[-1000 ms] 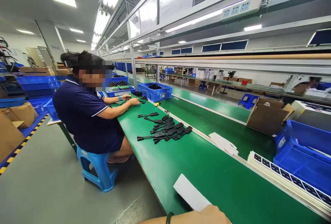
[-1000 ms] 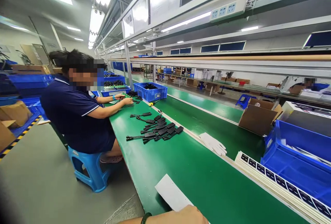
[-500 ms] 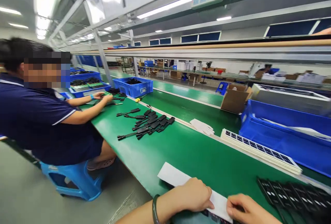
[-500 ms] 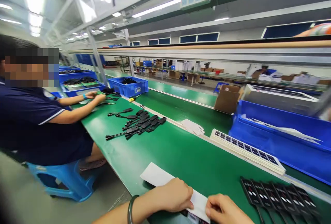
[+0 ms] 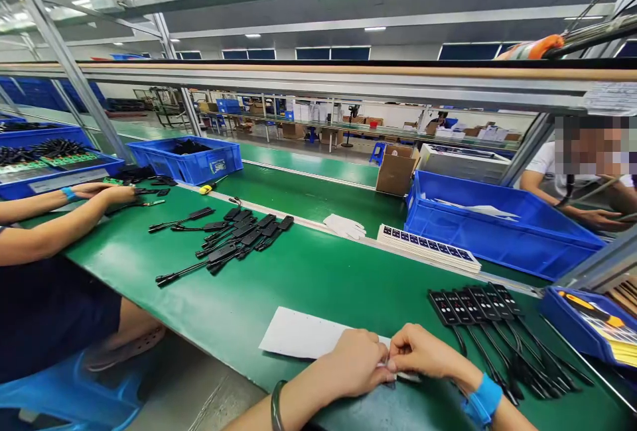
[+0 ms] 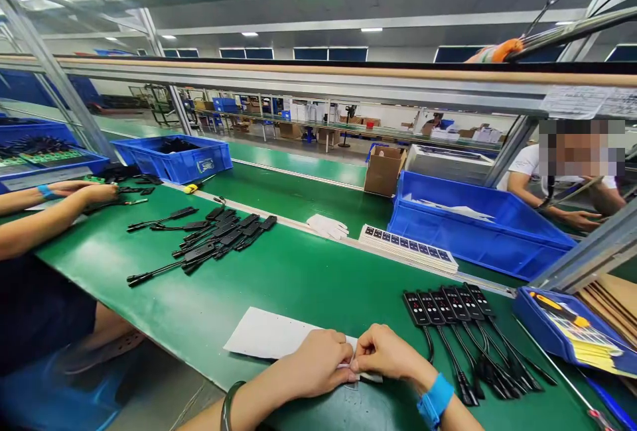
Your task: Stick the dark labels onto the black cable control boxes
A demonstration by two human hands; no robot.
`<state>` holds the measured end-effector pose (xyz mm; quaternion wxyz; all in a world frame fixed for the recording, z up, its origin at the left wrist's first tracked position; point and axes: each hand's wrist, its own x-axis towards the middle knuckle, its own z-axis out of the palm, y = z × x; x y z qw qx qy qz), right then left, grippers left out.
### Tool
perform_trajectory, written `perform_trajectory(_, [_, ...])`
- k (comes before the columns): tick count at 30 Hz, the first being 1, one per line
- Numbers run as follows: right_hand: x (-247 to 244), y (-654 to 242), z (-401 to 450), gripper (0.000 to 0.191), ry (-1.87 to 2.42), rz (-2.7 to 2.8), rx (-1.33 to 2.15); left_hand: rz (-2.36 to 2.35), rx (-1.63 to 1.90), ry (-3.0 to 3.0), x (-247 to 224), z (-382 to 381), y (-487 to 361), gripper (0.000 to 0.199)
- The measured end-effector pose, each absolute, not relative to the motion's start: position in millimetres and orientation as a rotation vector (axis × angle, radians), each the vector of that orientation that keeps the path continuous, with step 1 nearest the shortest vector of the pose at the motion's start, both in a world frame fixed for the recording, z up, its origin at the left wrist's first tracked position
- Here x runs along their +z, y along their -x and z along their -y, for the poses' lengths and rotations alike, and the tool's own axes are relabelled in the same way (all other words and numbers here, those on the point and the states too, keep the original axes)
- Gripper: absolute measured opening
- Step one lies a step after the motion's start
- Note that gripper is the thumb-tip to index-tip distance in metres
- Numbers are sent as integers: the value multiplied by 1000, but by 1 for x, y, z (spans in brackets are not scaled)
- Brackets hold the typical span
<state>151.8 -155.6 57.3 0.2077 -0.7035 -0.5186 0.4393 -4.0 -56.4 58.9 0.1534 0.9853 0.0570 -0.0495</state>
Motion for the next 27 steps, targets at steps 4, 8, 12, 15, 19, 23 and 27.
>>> perform_trajectory(4, [60,-156,168,10,1872,1408,1353,-179,-114,-2749,52,52,5,41])
perform_trajectory(8, [63,-151,178,10,1870,1412,1294,-254,-65,-2605,48,47,6,38])
perform_trajectory(12, [63,-146,181,11,1912,1440,1232,-163,-77,-2476,49,47,6,26])
perform_trajectory(15, [63,-143,181,9,1982,1469,1178,-161,-101,-2521,51,51,6,21])
perform_trajectory(19, [64,-135,181,17,2192,1611,829,-268,-136,-2693,56,61,5,21])
perform_trajectory(23, [67,-132,181,22,2258,1698,605,-233,-175,-2746,60,68,0,28])
perform_trajectory(27, [70,-136,179,17,2139,1711,733,-221,-217,-2728,65,62,-4,30])
